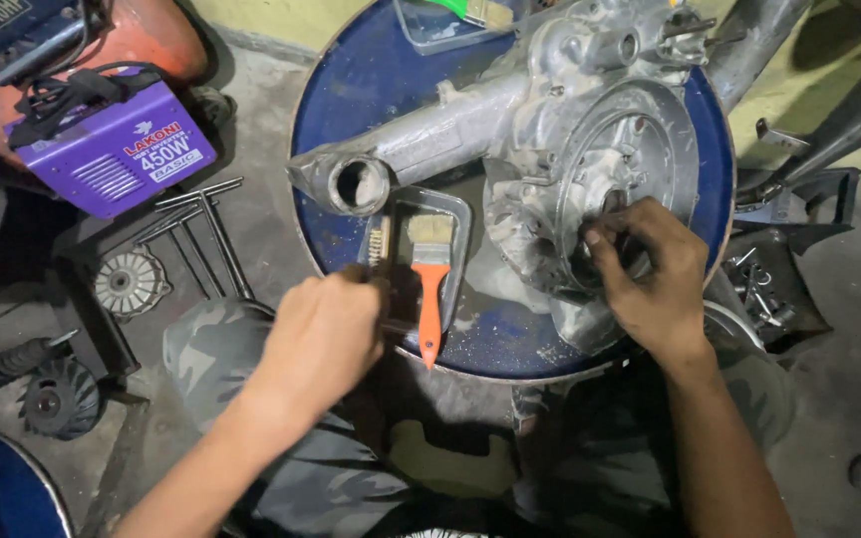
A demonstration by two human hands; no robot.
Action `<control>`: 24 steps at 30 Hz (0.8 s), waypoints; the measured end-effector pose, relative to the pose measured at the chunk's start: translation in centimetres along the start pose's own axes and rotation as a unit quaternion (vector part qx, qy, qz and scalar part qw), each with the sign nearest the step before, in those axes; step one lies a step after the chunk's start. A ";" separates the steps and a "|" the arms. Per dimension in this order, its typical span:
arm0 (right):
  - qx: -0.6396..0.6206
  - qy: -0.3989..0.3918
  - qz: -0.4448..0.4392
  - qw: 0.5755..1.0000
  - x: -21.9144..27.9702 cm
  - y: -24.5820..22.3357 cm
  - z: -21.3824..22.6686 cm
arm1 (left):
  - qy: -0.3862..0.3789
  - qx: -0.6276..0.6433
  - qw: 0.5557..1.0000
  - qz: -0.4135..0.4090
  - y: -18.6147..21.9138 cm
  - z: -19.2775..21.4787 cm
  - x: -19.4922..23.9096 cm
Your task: The person scrubs a disassembled motorcycle engine casing and a cylindrical metal part using a brush and a cleaning solution. They dip the brush into a small container of liquid and scrub various surfaces of the engine components resting on a blue barrel.
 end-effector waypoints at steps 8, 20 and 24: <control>0.005 -0.001 -0.010 1.000 -0.2 -0.6 0.3 | 0.066 -0.023 0.997 -0.024 2.2 0.4 0.3; 0.016 -0.011 -0.021 1.000 0.0 -0.3 0.5 | 0.195 0.143 0.950 -0.196 9.2 0.3 -4.4; 0.012 -0.001 -0.027 1.000 -0.2 -1.0 0.8 | 0.125 0.152 0.963 -0.183 9.9 2.0 0.4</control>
Point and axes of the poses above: each hand's wrist, its own x-axis away from the middle knuckle, its own z-axis out of the back of the hand, y = z × x, the point moved 6 cm from there along -x, towards the middle knuckle, and after that the axes turned 10 degrees about x, right-handed, at the moved point
